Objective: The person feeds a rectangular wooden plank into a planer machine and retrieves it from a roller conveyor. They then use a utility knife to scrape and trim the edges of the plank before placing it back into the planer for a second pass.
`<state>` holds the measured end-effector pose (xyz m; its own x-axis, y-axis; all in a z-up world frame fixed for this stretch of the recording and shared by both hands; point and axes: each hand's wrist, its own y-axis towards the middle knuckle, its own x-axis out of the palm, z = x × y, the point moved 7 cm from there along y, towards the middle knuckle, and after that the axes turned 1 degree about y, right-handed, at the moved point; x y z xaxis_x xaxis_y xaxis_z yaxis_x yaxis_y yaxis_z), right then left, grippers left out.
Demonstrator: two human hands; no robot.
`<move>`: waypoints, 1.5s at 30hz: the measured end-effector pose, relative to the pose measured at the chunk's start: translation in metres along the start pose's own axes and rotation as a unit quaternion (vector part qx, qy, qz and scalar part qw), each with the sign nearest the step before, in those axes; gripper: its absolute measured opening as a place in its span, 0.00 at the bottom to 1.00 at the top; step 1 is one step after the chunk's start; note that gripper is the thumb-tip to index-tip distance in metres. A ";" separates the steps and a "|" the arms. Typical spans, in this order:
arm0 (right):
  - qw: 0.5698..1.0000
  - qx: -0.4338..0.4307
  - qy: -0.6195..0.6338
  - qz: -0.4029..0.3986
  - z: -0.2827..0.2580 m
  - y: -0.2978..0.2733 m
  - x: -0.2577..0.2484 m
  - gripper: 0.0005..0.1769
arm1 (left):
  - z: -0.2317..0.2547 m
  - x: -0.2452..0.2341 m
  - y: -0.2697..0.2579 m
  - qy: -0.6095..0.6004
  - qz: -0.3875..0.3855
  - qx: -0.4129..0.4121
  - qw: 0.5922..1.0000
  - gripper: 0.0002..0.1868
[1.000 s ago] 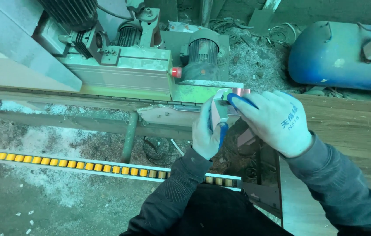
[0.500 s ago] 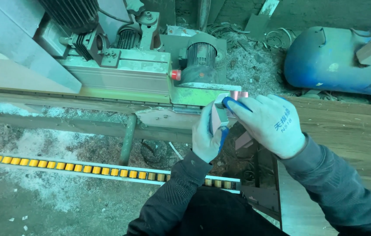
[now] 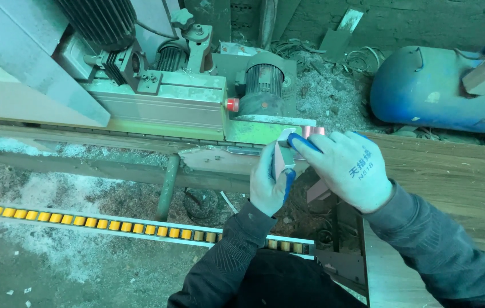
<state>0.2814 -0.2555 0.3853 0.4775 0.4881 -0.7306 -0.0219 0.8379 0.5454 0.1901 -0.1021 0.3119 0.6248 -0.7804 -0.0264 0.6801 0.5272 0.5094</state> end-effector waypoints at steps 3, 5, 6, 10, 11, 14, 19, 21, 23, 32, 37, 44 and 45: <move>0.999 0.013 -0.019 -0.045 0.002 -0.005 0.000 0.30 | -0.003 -0.004 -0.002 0.008 0.008 0.012 1.000 0.54; 0.997 0.021 -0.029 -0.068 0.004 -0.009 -0.001 0.30 | -0.010 -0.002 -0.005 0.010 0.014 0.022 1.000 0.58; 0.995 0.029 -0.038 -0.091 0.006 -0.011 0.000 0.30 | -0.013 -0.002 -0.006 0.012 0.020 0.034 0.999 0.63; 0.987 0.042 -0.061 -0.140 0.022 -0.039 -0.009 0.30 | -0.002 0.003 -0.010 0.008 0.041 0.055 0.998 0.63; 0.983 0.046 -0.071 -0.163 0.030 -0.048 -0.011 0.30 | -0.024 0.003 -0.020 0.000 0.054 0.052 0.997 0.58; 0.972 0.068 -0.088 -0.208 0.066 -0.069 -0.008 0.30 | -0.010 -0.029 -0.013 -0.035 0.046 0.015 0.998 0.49; 0.970 0.164 0.056 -0.172 0.072 -0.003 -0.058 0.20 | 0.022 -0.025 0.007 -0.029 -0.032 -0.015 0.999 0.55; 0.812 0.393 0.390 -0.182 0.072 0.018 -0.057 0.23 | 0.014 -0.011 0.003 -0.023 -0.059 -0.004 0.998 0.60; 0.774 0.403 0.466 -0.148 0.059 0.028 -0.043 0.25 | 0.015 -0.006 0.001 -0.014 -0.063 -0.006 0.998 0.58; 0.627 0.405 0.665 -0.010 0.033 0.044 0.020 0.15 | 0.001 0.012 -0.020 0.077 -0.003 0.088 0.993 0.62; 0.546 0.455 0.701 -0.067 0.013 0.071 0.002 0.12 | -0.010 0.014 -0.030 0.086 0.042 0.160 0.983 0.67; 0.554 0.449 0.701 -0.010 0.018 0.039 0.011 0.09 | -0.005 0.018 -0.023 0.040 -0.042 0.125 0.990 0.63; 0.672 0.415 0.612 0.048 0.035 0.023 0.017 0.04 | -0.004 0.019 -0.021 0.041 -0.046 0.109 0.992 0.62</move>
<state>0.3196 -0.2370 0.3999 -0.5824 0.7905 -0.1896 0.7381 0.6120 0.2841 0.1891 -0.1264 0.2970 0.5983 -0.7877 -0.1470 0.6427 0.3622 0.6751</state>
